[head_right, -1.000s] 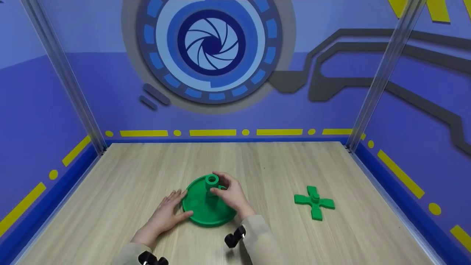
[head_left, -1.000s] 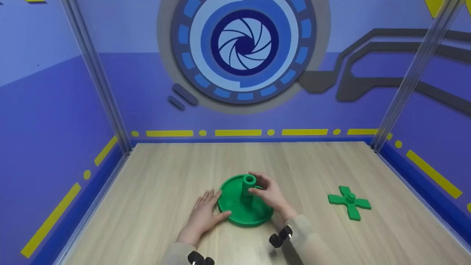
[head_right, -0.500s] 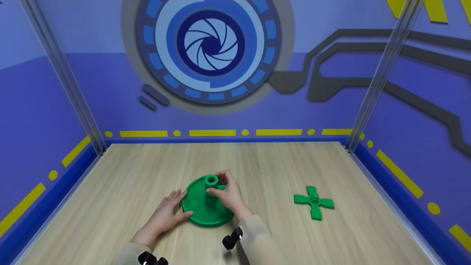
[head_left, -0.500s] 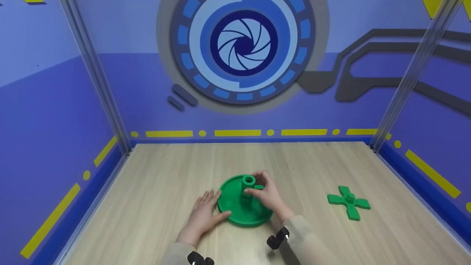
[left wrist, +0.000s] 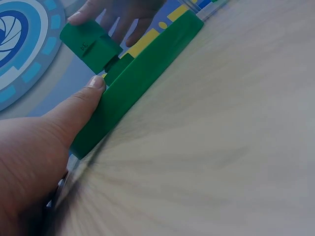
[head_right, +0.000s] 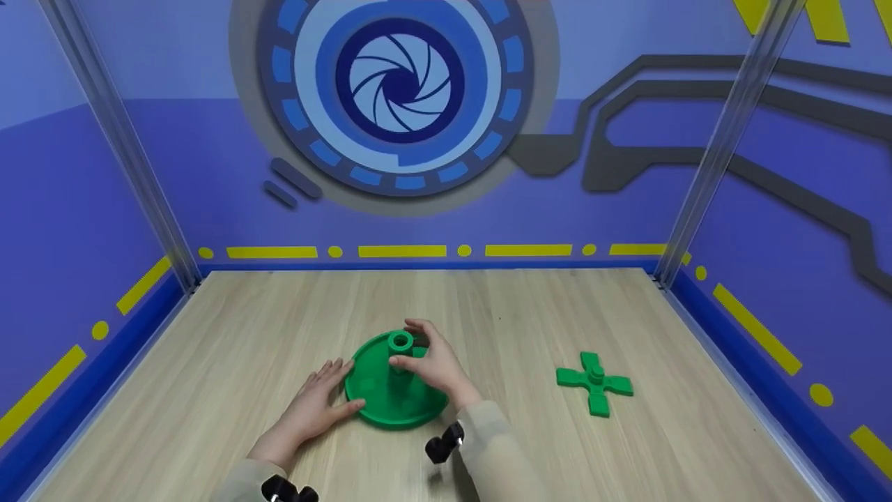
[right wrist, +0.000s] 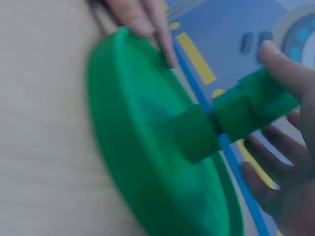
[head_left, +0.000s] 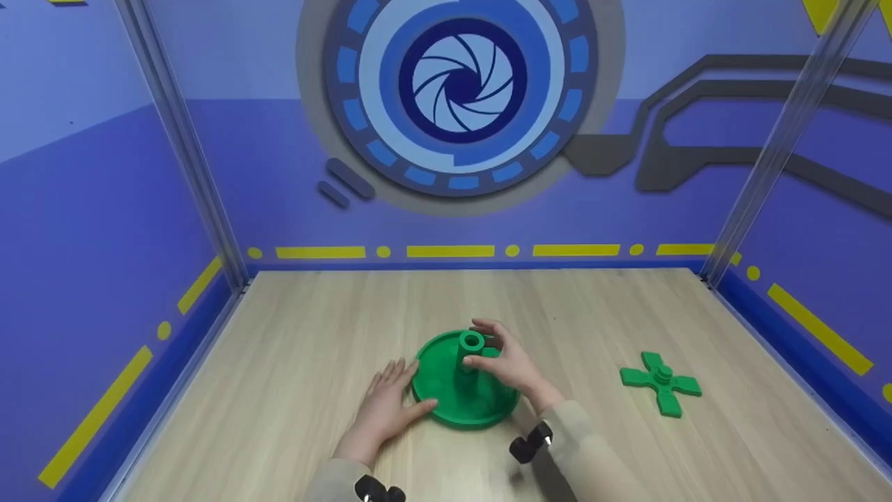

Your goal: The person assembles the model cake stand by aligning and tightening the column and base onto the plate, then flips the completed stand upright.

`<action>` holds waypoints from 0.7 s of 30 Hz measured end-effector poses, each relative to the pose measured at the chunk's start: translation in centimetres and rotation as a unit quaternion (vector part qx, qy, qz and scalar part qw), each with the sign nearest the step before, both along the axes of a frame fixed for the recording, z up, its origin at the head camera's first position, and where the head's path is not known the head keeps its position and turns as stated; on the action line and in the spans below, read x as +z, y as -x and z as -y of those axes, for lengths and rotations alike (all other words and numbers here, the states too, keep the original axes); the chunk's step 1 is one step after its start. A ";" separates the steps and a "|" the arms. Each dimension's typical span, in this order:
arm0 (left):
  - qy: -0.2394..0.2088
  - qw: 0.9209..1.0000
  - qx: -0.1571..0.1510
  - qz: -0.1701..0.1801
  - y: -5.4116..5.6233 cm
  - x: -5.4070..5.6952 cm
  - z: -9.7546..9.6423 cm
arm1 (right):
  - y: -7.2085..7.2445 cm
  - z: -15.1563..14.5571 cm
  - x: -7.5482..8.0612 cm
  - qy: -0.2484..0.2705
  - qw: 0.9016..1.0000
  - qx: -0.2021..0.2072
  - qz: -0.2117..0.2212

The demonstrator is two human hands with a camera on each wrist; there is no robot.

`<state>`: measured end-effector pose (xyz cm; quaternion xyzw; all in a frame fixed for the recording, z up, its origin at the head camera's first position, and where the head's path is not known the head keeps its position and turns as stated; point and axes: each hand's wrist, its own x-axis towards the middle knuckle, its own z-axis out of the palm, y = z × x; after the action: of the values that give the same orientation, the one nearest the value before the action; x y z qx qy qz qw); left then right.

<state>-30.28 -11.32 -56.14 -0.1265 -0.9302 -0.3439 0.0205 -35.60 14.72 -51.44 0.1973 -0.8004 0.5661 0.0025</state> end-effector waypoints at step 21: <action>0.000 1.000 -0.002 -0.006 0.0 0.0 0.0 | 0.2 -0.2 0.4 0.012 0.999 0.034 0.002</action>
<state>-30.29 -11.30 -56.15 -0.1306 -0.9298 -0.3433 0.0258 -35.84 14.90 -51.03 0.2228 -0.7866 0.5757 -0.0162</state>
